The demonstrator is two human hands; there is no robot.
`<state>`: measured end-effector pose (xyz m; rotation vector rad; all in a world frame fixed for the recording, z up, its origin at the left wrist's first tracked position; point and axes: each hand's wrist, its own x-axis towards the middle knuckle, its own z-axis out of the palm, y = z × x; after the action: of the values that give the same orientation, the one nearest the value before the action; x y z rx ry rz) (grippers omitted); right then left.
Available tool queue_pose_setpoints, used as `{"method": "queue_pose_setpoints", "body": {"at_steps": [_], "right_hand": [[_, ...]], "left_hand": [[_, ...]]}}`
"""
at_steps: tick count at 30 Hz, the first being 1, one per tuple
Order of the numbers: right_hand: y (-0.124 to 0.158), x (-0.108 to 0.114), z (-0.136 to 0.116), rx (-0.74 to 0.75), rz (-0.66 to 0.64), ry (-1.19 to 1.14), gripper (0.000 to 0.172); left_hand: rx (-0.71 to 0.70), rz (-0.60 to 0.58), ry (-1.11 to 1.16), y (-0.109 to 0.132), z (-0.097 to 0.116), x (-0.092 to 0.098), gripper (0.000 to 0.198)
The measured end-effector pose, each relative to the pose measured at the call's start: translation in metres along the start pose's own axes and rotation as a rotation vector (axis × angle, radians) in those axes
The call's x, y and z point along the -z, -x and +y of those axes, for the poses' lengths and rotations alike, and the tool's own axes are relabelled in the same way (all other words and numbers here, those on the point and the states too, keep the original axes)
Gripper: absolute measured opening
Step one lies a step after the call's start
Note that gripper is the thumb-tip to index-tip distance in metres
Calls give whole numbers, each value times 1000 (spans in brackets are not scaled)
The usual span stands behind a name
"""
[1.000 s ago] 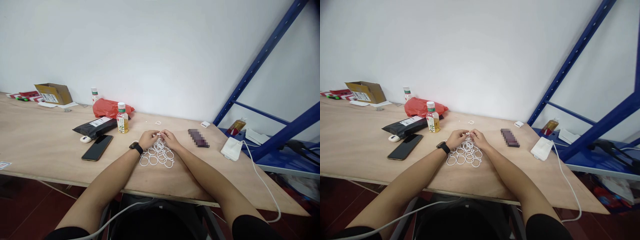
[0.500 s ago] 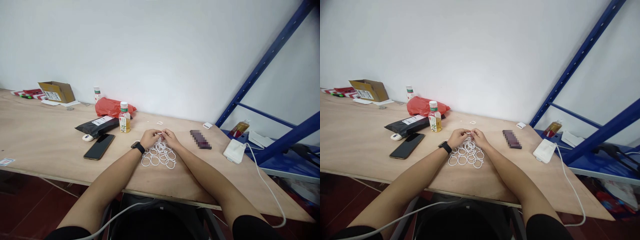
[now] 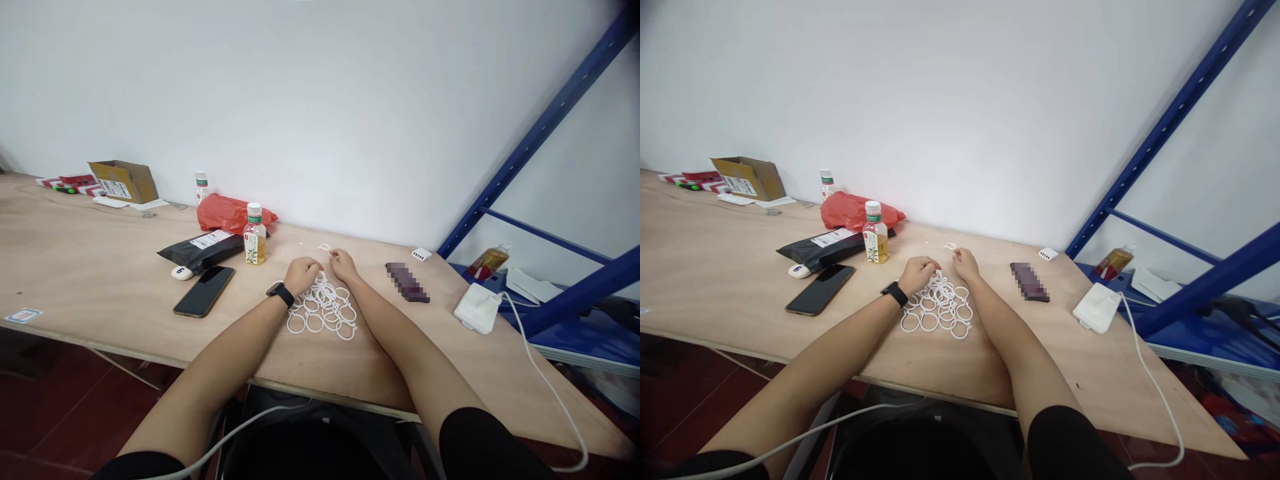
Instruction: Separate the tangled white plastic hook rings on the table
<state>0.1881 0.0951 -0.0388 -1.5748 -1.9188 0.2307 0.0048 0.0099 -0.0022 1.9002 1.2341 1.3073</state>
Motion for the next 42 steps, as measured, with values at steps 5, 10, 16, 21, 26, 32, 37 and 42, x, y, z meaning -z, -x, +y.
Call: {"method": "queue_pose_setpoints", "body": {"at_steps": [5,10,16,21,26,32,37,42], "right_hand": [[-27,-7,0,41,-131,146,45],[-38,-7,-5,82,-210,203,40],[3,5,0,203,-137,80,36],[52,34,-1,298,17,-288,31],[83,50,-16,352,53,-364,24],[89,44,-29,338,76,-434,24],[90,43,-32,331,57,-458,24],[93,42,-37,338,25,-425,22]], "left_hand": [[10,-55,-56,0,-6,-1,34],[-50,-231,-233,6,-3,-2,29],[-135,-173,-345,5,-5,-5,25],[-225,-54,-281,4,-8,-5,28],[-349,-127,-208,7,-1,-5,23],[-256,-65,-132,8,1,-5,19],[-143,-99,-70,8,0,-6,22],[-105,-91,-30,9,5,-5,15]]}}
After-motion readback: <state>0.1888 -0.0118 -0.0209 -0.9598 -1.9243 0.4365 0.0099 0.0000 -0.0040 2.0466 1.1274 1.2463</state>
